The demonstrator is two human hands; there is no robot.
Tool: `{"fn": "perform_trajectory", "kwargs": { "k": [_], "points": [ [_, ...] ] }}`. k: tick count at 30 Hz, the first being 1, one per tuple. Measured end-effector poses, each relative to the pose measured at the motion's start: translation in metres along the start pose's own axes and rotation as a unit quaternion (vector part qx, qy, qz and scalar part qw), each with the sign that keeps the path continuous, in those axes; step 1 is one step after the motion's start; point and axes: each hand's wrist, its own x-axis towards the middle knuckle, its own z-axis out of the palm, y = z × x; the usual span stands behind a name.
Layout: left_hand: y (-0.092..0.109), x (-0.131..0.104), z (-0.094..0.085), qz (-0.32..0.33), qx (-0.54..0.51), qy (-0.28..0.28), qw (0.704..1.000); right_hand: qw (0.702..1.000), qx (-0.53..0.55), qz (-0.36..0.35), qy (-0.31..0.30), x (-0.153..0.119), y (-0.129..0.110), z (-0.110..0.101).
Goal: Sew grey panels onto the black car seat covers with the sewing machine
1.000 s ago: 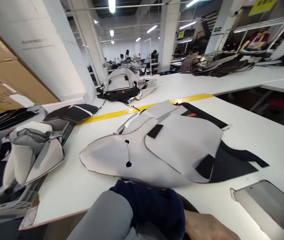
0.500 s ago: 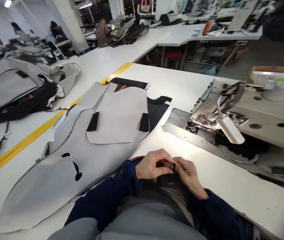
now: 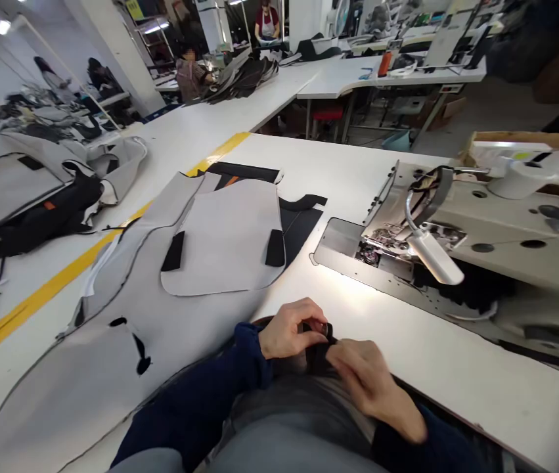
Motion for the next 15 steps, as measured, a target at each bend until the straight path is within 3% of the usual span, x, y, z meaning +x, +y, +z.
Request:
{"fn": "perform_trajectory", "kwargs": {
  "k": [2, 6, 8, 12, 15],
  "points": [
    [-0.002, -0.001, 0.005, -0.022, -0.053, -0.021, 0.998, 0.997, 0.000, 0.030, 0.067, -0.003, 0.004, -0.003],
    [-0.003, 0.001, 0.017, -0.057, -0.213, -0.002, 0.975, 0.960, 0.133, 0.214, 0.118, -0.008, 0.020, 0.010],
    [-0.003, 0.005, 0.021, -0.042, -0.231, 0.040, 0.971, 0.900, 0.285, 0.291, 0.153, -0.009, 0.023, 0.023],
    [-0.010, 0.017, 0.026, 0.014, -0.214, 0.115, 0.970, 0.731, 0.534, 0.378, 0.192, -0.009, 0.015, 0.037],
    [-0.020, 0.024, 0.036, 0.049, -0.214, 0.131, 0.967, 0.670, 0.596, 0.398, 0.195, -0.006, 0.007, 0.035]
  ]
}}
